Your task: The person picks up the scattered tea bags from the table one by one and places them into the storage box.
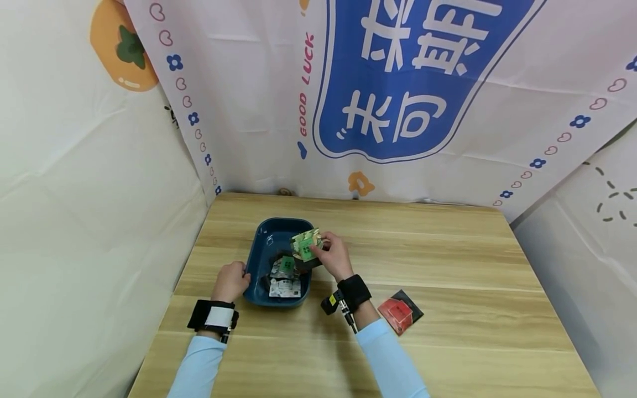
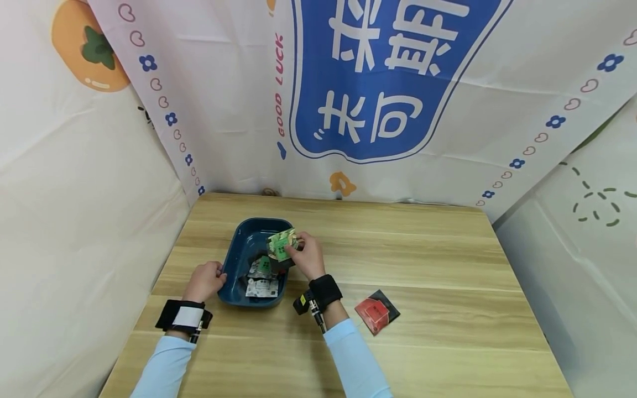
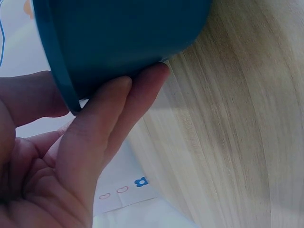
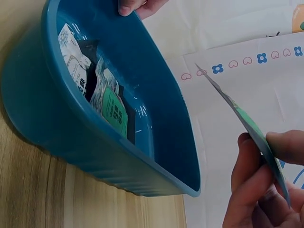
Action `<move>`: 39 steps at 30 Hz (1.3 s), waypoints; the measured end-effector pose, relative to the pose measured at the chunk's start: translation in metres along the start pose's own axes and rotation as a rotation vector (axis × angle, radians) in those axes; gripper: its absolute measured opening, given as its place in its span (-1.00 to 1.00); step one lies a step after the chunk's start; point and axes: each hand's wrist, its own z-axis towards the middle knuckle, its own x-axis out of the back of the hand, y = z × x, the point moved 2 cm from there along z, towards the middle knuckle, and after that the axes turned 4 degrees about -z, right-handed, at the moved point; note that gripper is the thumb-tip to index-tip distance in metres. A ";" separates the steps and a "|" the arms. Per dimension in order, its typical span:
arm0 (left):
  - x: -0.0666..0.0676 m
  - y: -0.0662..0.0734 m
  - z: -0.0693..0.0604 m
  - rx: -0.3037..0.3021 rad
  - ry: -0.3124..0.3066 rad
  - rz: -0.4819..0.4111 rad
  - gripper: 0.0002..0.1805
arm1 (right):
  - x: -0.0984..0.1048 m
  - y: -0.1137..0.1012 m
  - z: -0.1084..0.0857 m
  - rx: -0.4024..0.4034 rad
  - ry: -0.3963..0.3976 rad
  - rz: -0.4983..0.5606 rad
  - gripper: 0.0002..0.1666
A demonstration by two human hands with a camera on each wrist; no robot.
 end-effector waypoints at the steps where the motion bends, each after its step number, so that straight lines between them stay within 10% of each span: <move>1: -0.001 0.001 0.000 -0.003 -0.003 0.001 -0.75 | 0.000 0.000 -0.001 0.001 0.001 -0.001 -0.73; 23: -0.021 0.002 -0.007 -0.038 -0.038 -0.001 -0.72 | -0.001 0.013 -0.025 0.077 -0.031 -0.148 -0.70; 33: 0.000 0.000 -0.001 -0.074 0.002 0.009 -0.74 | 0.085 0.029 -0.056 0.116 0.144 -0.266 -0.45; 39: 0.000 0.003 -0.001 -0.076 -0.012 0.005 -0.75 | 0.149 0.076 -0.095 -0.018 0.216 -0.415 -0.26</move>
